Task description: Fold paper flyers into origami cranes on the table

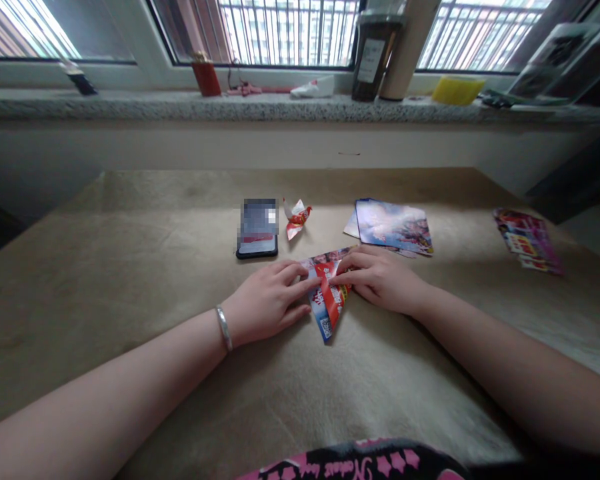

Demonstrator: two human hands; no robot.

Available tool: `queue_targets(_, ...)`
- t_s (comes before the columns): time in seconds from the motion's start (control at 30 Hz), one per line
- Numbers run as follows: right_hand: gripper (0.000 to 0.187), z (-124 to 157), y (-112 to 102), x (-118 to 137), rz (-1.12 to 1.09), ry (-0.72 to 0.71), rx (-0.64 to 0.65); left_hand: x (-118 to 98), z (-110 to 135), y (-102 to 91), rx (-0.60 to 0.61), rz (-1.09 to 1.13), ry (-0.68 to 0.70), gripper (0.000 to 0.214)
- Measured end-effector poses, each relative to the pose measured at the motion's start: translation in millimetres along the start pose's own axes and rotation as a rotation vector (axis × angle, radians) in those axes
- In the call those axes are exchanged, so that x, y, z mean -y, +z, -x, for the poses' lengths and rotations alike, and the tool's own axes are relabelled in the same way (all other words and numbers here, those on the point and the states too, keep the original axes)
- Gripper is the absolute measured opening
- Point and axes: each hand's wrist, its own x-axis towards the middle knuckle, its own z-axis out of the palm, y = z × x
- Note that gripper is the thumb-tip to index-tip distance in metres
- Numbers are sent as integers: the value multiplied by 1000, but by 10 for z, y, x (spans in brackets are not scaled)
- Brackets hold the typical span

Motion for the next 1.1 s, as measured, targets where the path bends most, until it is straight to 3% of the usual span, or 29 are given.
queue_targets(0.2,28,10,6,38,73,104,-28,35,9,19,-26,45,16,42)
queue_targets(0.53,31,-27,92,17,5,71,-8,184,66,42,-56,65,45,31)
queue_targets(0.77,29,-45,135,-31,-126,90,47,189,41,87,-146,6,90,25)
queue_targets(1.1,31,-70,176,-96,-192,84,118,182,38,89,-140,4,64,26)
